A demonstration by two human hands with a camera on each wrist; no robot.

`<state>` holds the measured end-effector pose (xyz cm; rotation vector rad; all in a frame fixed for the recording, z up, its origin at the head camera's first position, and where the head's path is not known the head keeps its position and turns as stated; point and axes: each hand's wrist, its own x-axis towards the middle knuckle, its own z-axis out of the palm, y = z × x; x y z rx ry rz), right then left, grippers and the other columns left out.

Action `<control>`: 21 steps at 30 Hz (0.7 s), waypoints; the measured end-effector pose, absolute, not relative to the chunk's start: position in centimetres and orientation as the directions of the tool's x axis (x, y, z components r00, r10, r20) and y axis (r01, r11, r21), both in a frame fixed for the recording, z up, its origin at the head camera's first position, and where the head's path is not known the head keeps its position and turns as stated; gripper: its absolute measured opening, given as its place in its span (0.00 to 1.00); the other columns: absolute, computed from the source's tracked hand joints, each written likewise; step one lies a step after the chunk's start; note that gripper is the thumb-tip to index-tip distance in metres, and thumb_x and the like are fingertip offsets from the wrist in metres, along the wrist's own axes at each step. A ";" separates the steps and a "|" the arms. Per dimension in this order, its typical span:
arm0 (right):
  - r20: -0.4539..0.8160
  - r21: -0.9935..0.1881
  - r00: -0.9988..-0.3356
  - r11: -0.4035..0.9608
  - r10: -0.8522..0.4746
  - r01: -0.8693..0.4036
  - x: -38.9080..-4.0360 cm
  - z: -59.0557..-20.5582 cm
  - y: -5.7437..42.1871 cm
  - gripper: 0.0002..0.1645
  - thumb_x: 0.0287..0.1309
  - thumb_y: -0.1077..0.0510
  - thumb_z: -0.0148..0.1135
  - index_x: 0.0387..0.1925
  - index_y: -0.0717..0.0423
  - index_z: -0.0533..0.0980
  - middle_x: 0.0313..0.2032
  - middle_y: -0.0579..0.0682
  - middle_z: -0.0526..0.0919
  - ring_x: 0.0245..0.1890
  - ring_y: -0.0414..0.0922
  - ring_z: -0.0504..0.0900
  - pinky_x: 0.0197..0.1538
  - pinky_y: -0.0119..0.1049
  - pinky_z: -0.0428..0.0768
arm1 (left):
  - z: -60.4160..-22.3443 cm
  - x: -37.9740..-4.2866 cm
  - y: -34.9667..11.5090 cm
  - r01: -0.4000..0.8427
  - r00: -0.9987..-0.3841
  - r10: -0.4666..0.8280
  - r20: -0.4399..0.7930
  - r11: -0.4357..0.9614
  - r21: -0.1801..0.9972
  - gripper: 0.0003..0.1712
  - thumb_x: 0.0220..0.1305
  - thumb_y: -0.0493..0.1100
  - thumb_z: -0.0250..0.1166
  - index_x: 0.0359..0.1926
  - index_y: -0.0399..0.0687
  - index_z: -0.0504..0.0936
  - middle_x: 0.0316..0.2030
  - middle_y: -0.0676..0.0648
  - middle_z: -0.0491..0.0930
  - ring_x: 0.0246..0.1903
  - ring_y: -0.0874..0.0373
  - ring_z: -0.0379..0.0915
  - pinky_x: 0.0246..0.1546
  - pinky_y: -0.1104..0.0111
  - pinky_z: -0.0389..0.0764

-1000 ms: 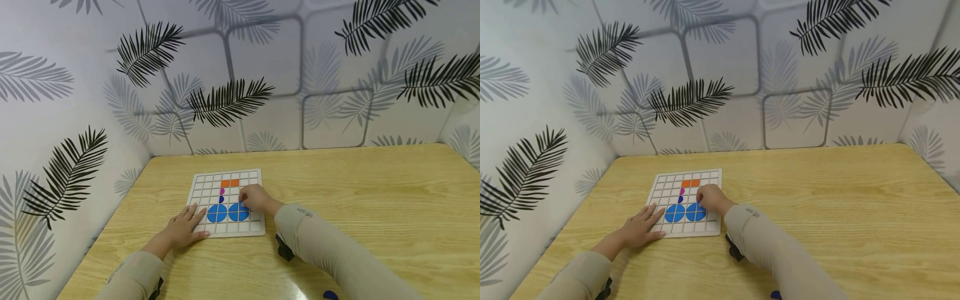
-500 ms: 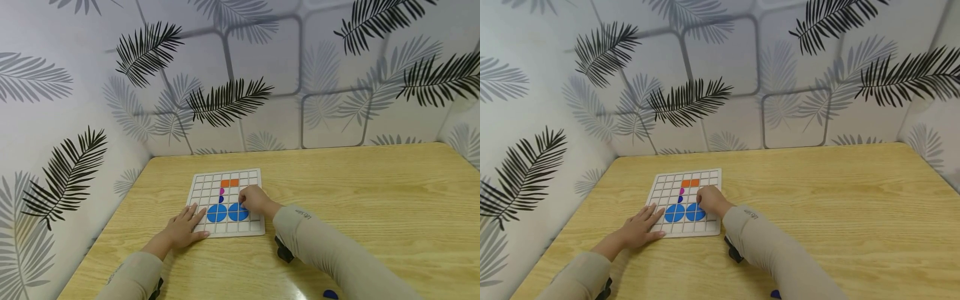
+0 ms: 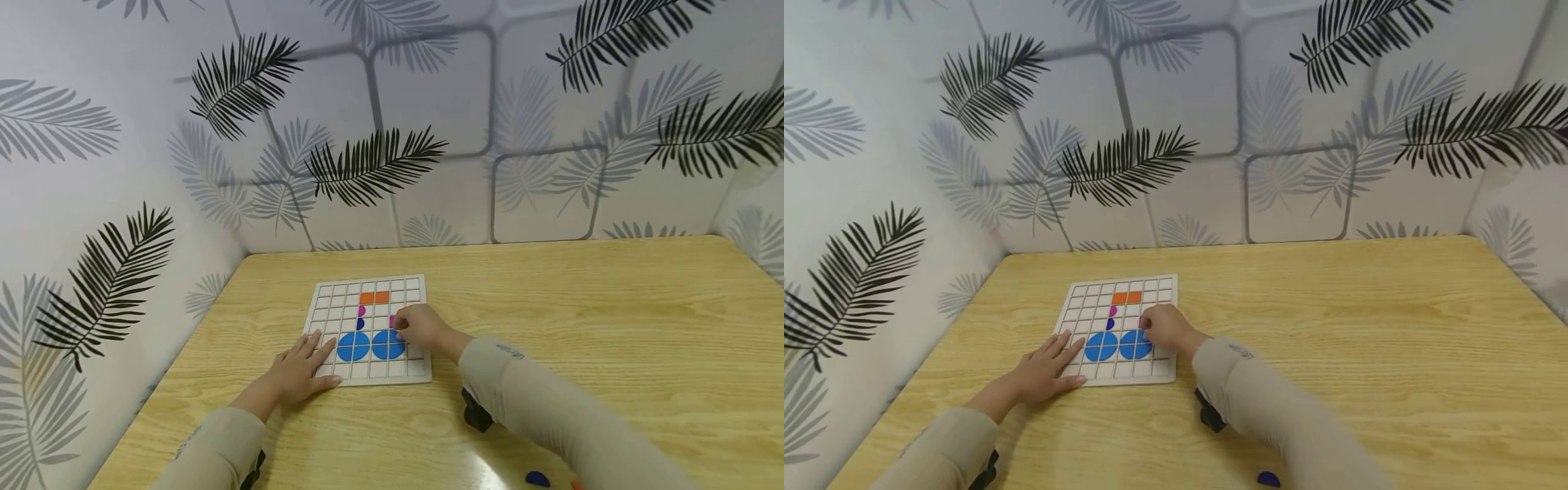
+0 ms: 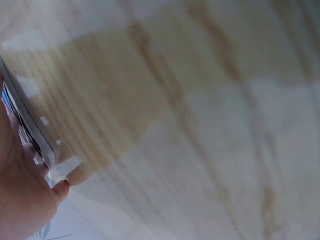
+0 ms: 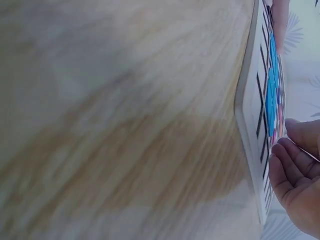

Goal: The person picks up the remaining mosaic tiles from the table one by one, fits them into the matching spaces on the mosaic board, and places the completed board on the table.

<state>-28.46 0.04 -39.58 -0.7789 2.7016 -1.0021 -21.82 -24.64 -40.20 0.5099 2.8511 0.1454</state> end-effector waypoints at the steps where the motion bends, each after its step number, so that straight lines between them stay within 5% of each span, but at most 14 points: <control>1: 0.024 -0.648 -0.855 0.643 -0.519 -0.409 -28.3 -39.5 0.2 0.02 0.49 0.66 0.58 0.28 0.61 0.76 0.27 0.48 0.77 0.30 0.41 0.72 0.37 0.33 0.72 | -40.2 -21.8 -24.6 0.329 -0.910 0.353 -0.218 0.934 0.138 0.42 0.56 0.66 0.45 0.65 0.49 0.49 0.64 0.38 0.42 0.62 0.42 0.35 0.52 0.45 0.48; 21: 0.102 -0.698 -0.796 0.527 -0.597 -0.485 -24.3 -36.7 3.9 0.05 0.48 0.64 0.60 0.29 0.62 0.76 0.25 0.45 0.77 0.28 0.39 0.72 0.31 0.30 0.71 | -39.9 -21.7 -24.2 0.330 -0.909 0.357 -0.214 0.932 0.151 0.41 0.57 0.64 0.47 0.65 0.48 0.51 0.64 0.38 0.43 0.62 0.41 0.36 0.51 0.44 0.48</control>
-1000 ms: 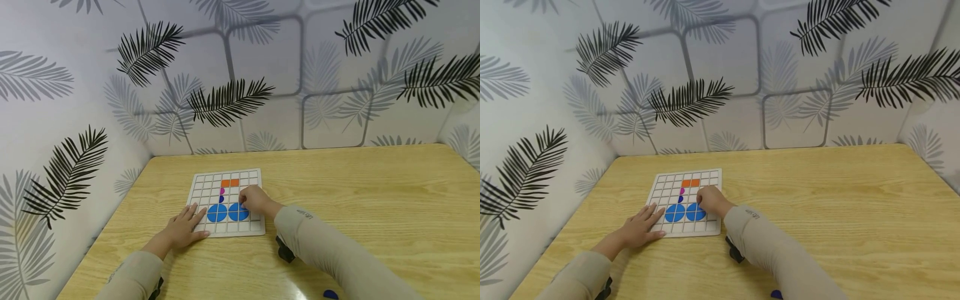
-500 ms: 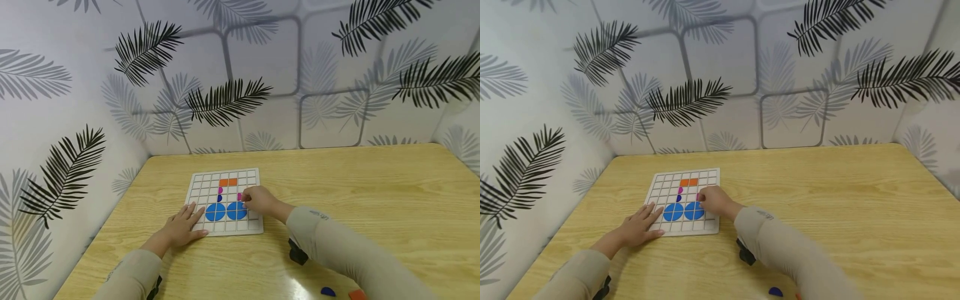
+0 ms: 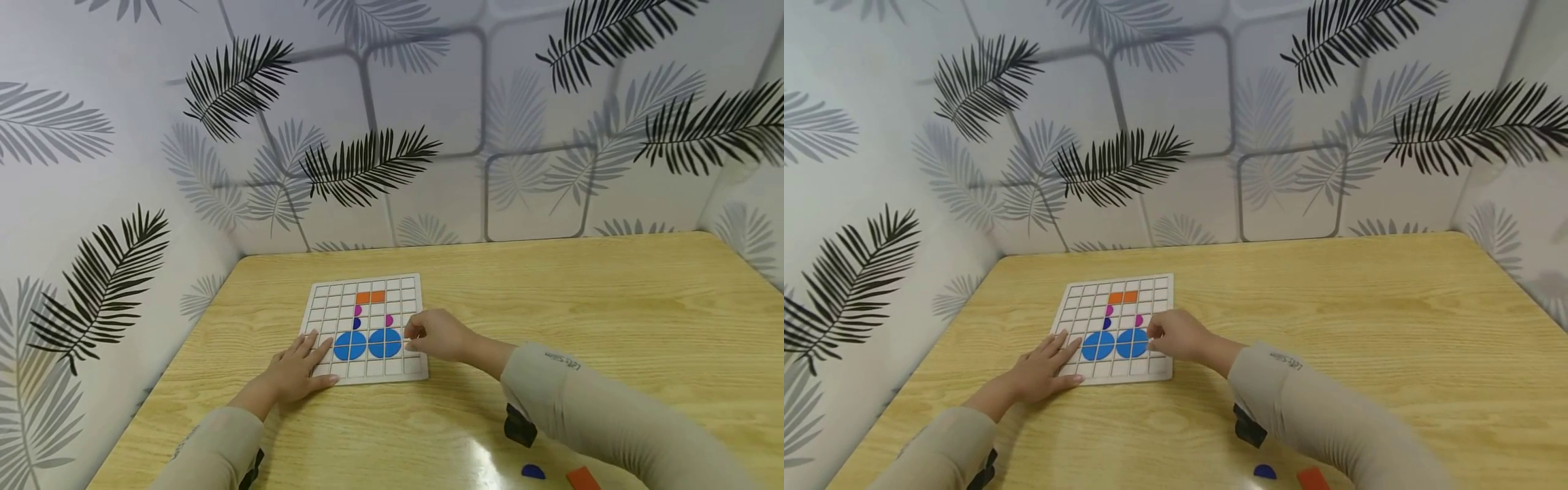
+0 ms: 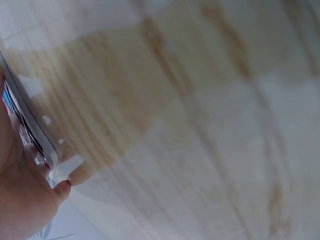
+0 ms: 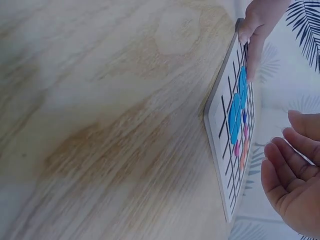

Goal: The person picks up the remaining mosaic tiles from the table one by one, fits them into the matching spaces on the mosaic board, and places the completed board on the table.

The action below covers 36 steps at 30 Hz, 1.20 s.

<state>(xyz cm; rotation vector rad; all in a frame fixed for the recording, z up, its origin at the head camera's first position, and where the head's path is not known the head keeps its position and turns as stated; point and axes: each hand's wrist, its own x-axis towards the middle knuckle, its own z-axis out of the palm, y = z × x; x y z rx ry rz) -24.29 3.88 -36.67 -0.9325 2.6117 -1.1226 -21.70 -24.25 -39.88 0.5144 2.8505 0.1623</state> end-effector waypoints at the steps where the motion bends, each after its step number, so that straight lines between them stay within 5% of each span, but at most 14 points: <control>1: 0.100 -0.696 -0.797 0.531 -0.596 -0.484 -24.1 -36.5 4.1 0.05 0.48 0.63 0.60 0.29 0.62 0.76 0.26 0.45 0.77 0.28 0.39 0.73 0.32 0.30 0.71 | -39.8 -21.7 -24.2 0.330 -0.909 0.357 -0.215 0.931 0.153 0.41 0.57 0.64 0.47 0.65 0.48 0.51 0.64 0.38 0.43 0.62 0.41 0.35 0.51 0.44 0.48; 36: -0.045 -0.856 -0.748 0.411 -0.662 -0.313 -16.5 -36.1 13.4 0.12 0.52 0.58 0.58 0.35 0.63 0.75 0.31 0.48 0.77 0.31 0.40 0.74 0.34 0.31 0.73 | -40.1 -21.8 -24.5 0.317 -0.909 0.351 -0.223 0.932 0.174 0.44 0.55 0.69 0.43 0.65 0.48 0.50 0.64 0.38 0.42 0.62 0.41 0.35 0.52 0.44 0.47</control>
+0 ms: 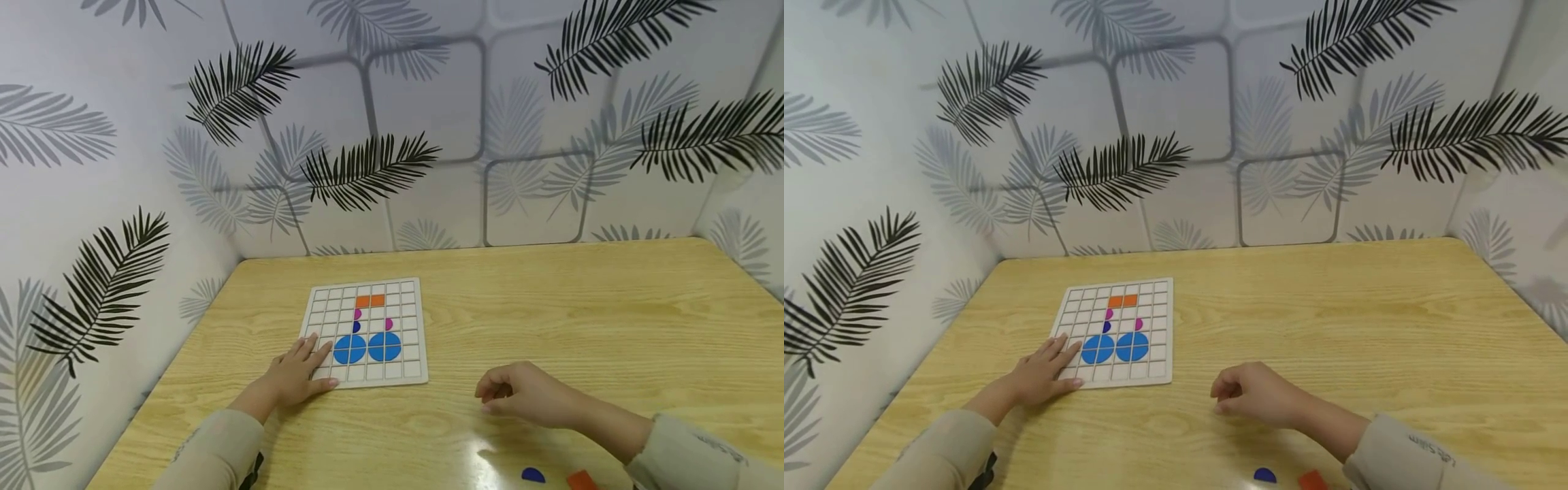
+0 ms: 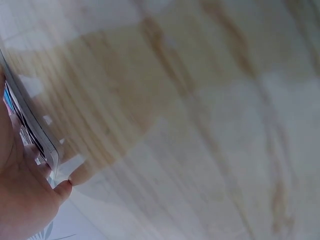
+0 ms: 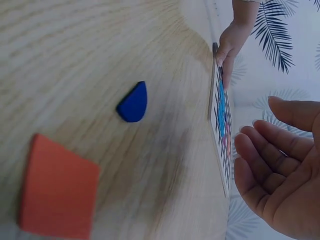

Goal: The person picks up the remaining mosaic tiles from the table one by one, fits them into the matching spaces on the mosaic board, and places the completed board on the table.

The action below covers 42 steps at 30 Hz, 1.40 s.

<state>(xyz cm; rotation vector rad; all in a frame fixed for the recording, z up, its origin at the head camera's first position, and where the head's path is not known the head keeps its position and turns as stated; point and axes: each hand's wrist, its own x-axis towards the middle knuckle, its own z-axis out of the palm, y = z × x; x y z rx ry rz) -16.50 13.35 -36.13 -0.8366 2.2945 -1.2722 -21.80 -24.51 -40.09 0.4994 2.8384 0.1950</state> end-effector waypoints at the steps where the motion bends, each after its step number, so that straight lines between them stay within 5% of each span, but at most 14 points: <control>1: -0.051 -0.856 -0.746 0.414 -0.664 -0.310 -16.4 -36.2 13.5 0.11 0.51 0.58 0.58 0.35 0.62 0.75 0.31 0.48 0.77 0.31 0.39 0.74 0.33 0.31 0.73 | -40.0 -21.8 -24.5 0.314 -0.909 0.349 -0.228 0.933 0.177 0.44 0.55 0.69 0.43 0.65 0.48 0.50 0.64 0.38 0.42 0.62 0.41 0.34 0.52 0.43 0.47; 27: -0.199 -0.850 -0.687 0.472 -0.699 -0.233 -13.6 -38.4 16.4 0.09 0.42 0.60 0.65 0.30 0.56 0.76 0.26 0.43 0.77 0.27 0.37 0.74 0.30 0.30 0.72 | -39.5 -21.6 -24.2 0.330 -0.908 0.359 -0.215 0.930 0.161 0.41 0.57 0.65 0.46 0.65 0.47 0.51 0.64 0.37 0.43 0.61 0.40 0.36 0.51 0.43 0.48; 42: -0.133 -0.718 -0.732 0.574 -0.668 -0.393 -12.6 -39.3 16.2 0.09 0.39 0.62 0.66 0.23 0.50 0.73 0.21 0.37 0.70 0.22 0.33 0.66 0.24 0.29 0.69 | -40.2 -22.0 -24.5 0.312 -0.910 0.342 -0.235 0.937 0.157 0.44 0.55 0.69 0.44 0.65 0.49 0.49 0.64 0.39 0.42 0.62 0.41 0.35 0.51 0.43 0.47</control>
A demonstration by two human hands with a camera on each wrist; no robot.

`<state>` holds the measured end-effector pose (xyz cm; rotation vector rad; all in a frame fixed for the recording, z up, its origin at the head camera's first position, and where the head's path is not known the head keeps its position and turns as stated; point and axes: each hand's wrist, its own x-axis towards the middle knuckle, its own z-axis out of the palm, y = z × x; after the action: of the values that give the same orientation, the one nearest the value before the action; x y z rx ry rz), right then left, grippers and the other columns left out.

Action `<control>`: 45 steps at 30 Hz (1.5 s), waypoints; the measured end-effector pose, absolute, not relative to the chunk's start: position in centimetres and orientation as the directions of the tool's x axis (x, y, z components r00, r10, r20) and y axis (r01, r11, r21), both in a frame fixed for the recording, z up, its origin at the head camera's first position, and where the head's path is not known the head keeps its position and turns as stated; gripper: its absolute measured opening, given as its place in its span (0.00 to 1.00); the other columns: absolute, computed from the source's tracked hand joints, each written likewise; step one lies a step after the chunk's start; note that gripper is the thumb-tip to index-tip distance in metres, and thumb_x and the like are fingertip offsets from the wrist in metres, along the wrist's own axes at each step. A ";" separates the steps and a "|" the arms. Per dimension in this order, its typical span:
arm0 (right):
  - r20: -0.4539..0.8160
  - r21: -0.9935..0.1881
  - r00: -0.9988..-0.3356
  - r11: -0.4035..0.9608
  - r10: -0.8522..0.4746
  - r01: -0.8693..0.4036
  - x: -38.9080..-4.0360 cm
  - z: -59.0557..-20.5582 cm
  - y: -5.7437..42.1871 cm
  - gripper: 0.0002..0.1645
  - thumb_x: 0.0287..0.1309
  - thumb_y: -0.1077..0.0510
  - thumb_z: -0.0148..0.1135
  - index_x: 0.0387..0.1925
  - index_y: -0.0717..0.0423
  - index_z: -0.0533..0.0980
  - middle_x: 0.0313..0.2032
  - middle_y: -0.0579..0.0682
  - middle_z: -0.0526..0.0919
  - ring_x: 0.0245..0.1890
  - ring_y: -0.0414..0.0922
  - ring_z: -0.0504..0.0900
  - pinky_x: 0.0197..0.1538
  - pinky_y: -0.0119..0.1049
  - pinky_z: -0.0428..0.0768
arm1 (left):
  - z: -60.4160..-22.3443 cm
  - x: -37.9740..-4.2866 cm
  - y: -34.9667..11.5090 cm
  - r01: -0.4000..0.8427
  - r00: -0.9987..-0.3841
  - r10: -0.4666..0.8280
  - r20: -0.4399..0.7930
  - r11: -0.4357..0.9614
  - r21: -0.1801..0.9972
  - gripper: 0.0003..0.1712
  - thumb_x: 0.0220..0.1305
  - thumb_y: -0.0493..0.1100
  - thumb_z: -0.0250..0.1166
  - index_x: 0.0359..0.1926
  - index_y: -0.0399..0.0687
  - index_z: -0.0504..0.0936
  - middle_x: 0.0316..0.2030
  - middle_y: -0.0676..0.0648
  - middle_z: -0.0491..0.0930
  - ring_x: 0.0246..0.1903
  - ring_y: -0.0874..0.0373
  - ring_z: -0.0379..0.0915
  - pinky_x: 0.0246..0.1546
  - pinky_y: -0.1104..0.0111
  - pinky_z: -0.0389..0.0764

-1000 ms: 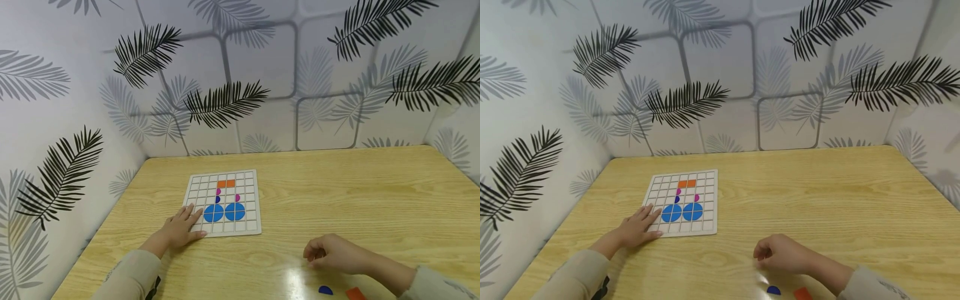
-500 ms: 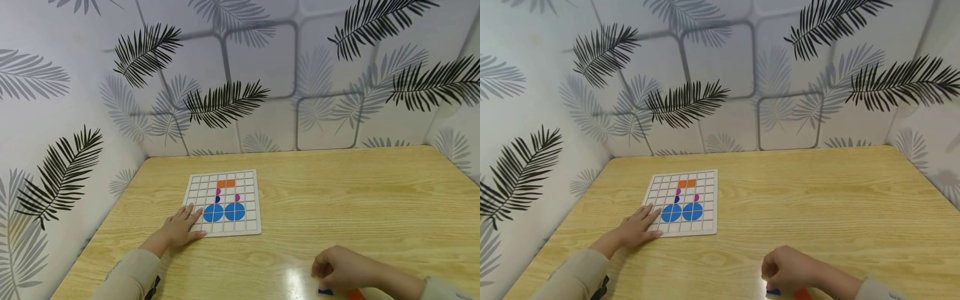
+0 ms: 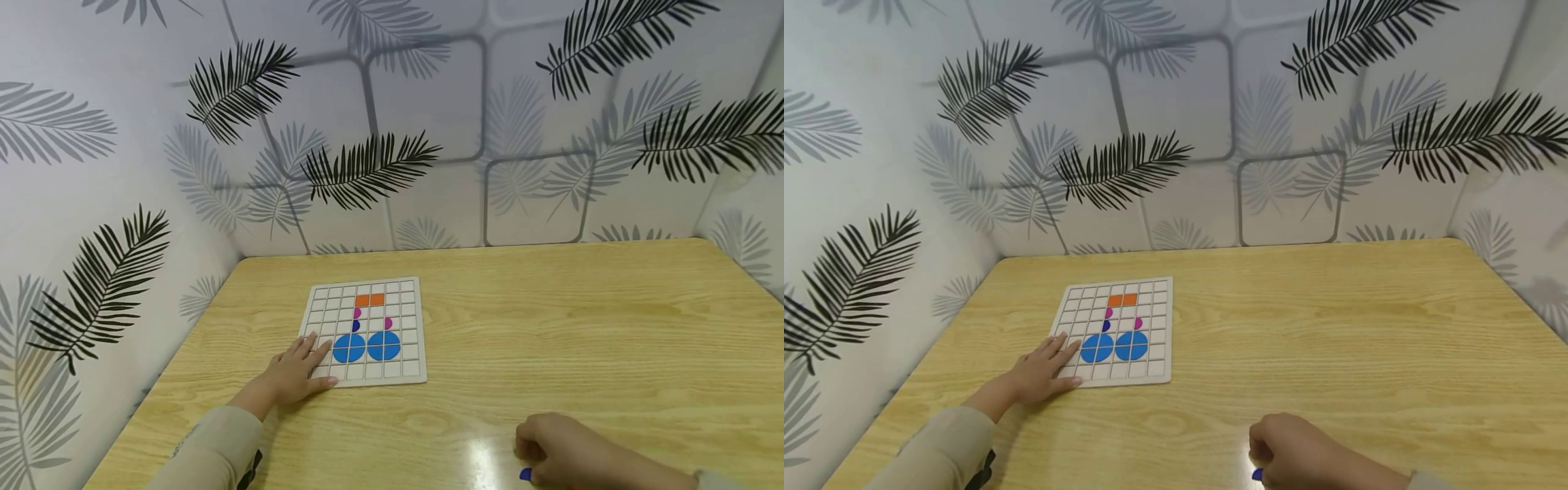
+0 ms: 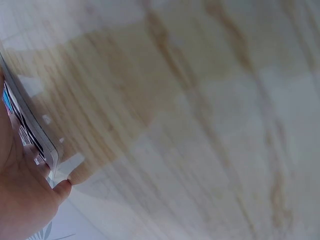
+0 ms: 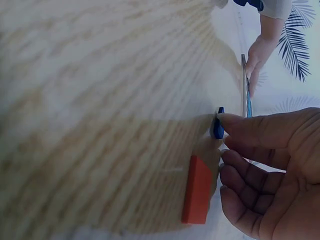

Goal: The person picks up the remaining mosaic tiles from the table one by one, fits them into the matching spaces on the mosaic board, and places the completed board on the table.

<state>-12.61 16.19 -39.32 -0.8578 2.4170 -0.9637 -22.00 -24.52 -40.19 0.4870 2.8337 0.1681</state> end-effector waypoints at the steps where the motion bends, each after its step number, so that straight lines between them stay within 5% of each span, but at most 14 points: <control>1: -0.127 -0.712 -0.730 0.574 -0.672 -0.404 -12.6 -39.4 16.2 0.09 0.39 0.63 0.65 0.23 0.50 0.73 0.21 0.36 0.69 0.22 0.32 0.66 0.24 0.29 0.68 | -40.2 -22.0 -24.5 0.313 -0.910 0.344 -0.230 0.936 0.161 0.44 0.55 0.68 0.44 0.65 0.49 0.50 0.64 0.39 0.42 0.62 0.41 0.35 0.51 0.42 0.47; 20: -0.076 -0.704 -0.700 0.535 -0.711 -0.468 -12.4 -39.9 16.0 0.14 0.36 0.69 0.62 0.17 0.47 0.70 0.18 0.33 0.68 0.18 0.29 0.65 0.22 0.26 0.68 | -40.0 -21.7 -24.3 0.320 -0.912 0.349 -0.218 0.935 0.155 0.41 0.57 0.65 0.46 0.65 0.48 0.51 0.64 0.38 0.43 0.62 0.40 0.36 0.50 0.42 0.48; 31: -0.108 -0.846 -0.664 0.420 -0.740 -0.329 -12.4 -39.8 16.0 0.12 0.41 0.71 0.58 0.19 0.52 0.70 0.18 0.37 0.71 0.18 0.29 0.67 0.21 0.28 0.71 | -40.1 -21.7 -24.4 0.332 -0.909 0.362 -0.209 0.929 0.162 0.43 0.56 0.66 0.45 0.65 0.46 0.51 0.64 0.37 0.43 0.61 0.40 0.36 0.50 0.42 0.48; 45: -0.052 -0.846 -0.666 0.387 -0.744 -0.367 -13.6 -38.8 14.3 0.12 0.42 0.72 0.58 0.20 0.53 0.69 0.19 0.38 0.71 0.19 0.30 0.67 0.22 0.27 0.70 | -40.6 -22.0 -24.7 0.325 -0.913 0.352 -0.208 0.934 0.151 0.44 0.54 0.70 0.43 0.65 0.49 0.50 0.64 0.39 0.42 0.62 0.42 0.35 0.51 0.43 0.49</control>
<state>-13.63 14.33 -38.83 -0.9568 2.2252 -1.1975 -22.01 -24.68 -40.60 0.5073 2.8581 0.1659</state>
